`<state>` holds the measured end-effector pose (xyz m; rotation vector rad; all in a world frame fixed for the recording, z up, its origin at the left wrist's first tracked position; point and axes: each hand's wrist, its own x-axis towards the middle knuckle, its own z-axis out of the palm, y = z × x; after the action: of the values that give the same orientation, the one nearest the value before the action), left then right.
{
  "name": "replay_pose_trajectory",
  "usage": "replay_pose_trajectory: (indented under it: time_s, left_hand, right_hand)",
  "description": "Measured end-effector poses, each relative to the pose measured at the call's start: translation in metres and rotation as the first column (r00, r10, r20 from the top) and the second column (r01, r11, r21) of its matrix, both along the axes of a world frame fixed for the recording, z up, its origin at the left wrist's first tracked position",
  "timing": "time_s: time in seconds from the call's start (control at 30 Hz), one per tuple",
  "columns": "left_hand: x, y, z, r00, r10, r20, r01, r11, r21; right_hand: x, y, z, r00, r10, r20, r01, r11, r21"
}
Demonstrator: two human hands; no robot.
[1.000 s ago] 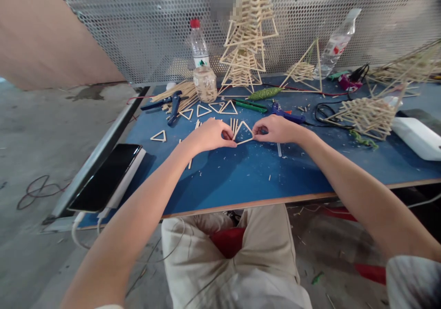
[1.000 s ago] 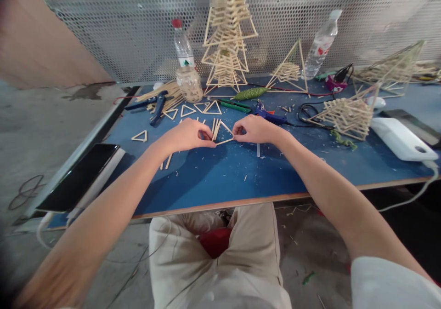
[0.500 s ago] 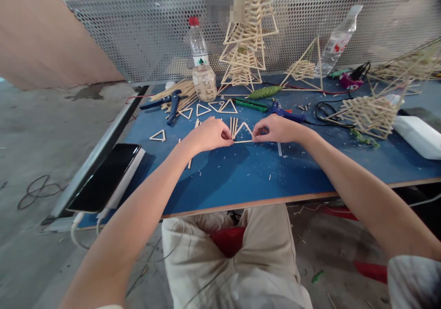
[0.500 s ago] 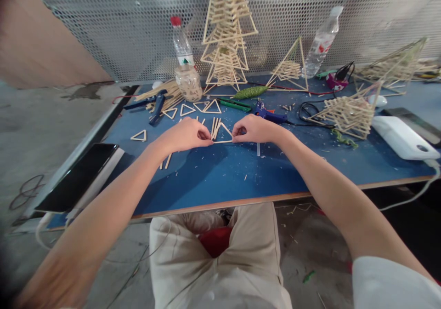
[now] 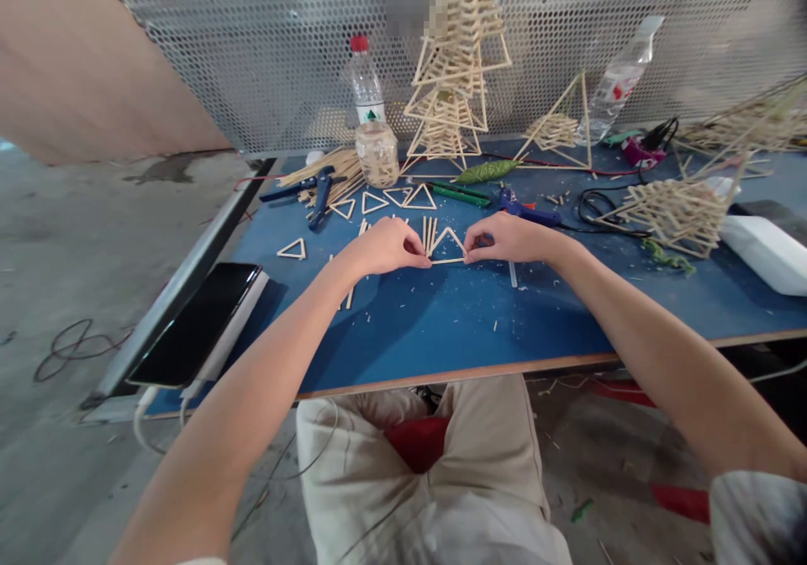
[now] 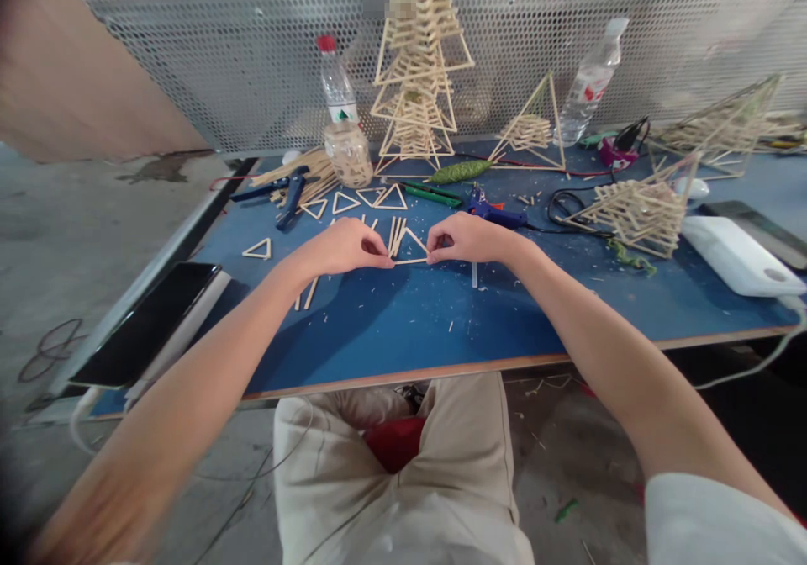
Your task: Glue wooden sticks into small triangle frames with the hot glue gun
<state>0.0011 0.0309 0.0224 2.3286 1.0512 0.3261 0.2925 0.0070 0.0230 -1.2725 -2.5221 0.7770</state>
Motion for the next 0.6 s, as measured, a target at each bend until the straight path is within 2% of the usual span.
replay_pose_trajectory:
  time_s: [0.17, 0.27, 0.33, 0.4, 0.47, 0.53, 0.6]
  left_hand:
    - [0.000, 0.000, 0.000, 1.000, 0.022, -0.016, -0.022, 0.999, -0.025]
    - [-0.001, 0.001, 0.000, 1.000, 0.011, -0.013, -0.011, 1.000, -0.021]
    - [0.000, 0.001, 0.000, 1.000, 0.002, -0.003, -0.002, 1.000, -0.010]
    - [0.000, 0.000, 0.000, 1.000, 0.003, 0.002, -0.003, 1.000, -0.020]
    - [-0.001, 0.000, 0.001, 1.000, 0.005, 0.007, -0.005, 0.999, -0.044]
    - [-0.001, -0.001, 0.002, 1.000, 0.001, 0.015, 0.000, 0.999, -0.052]
    - [-0.002, -0.001, 0.002, 1.000, -0.008, 0.021, 0.008, 0.999, -0.042]
  right_hand:
    - [0.003, 0.000, 0.000, 1.000, 0.018, -0.010, -0.018, 1.000, 0.018]
    - [0.013, 0.002, 0.005, 1.000, -0.010, -0.012, 0.012, 0.995, 0.104]
    - [0.025, 0.004, 0.010, 0.990, -0.133, 0.053, 0.119, 0.970, 0.210]
    - [0.043, 0.009, 0.012, 0.954, -0.277, 0.117, 0.224, 0.913, 0.341]
    - [0.064, 0.015, 0.011, 0.929, -0.336, 0.152, 0.244, 0.868, 0.433]
    - [0.083, 0.023, 0.006, 0.898, -0.394, 0.197, 0.278, 0.853, 0.442]
    - [0.097, 0.031, -0.001, 0.844, -0.439, 0.307, 0.309, 0.867, 0.391]
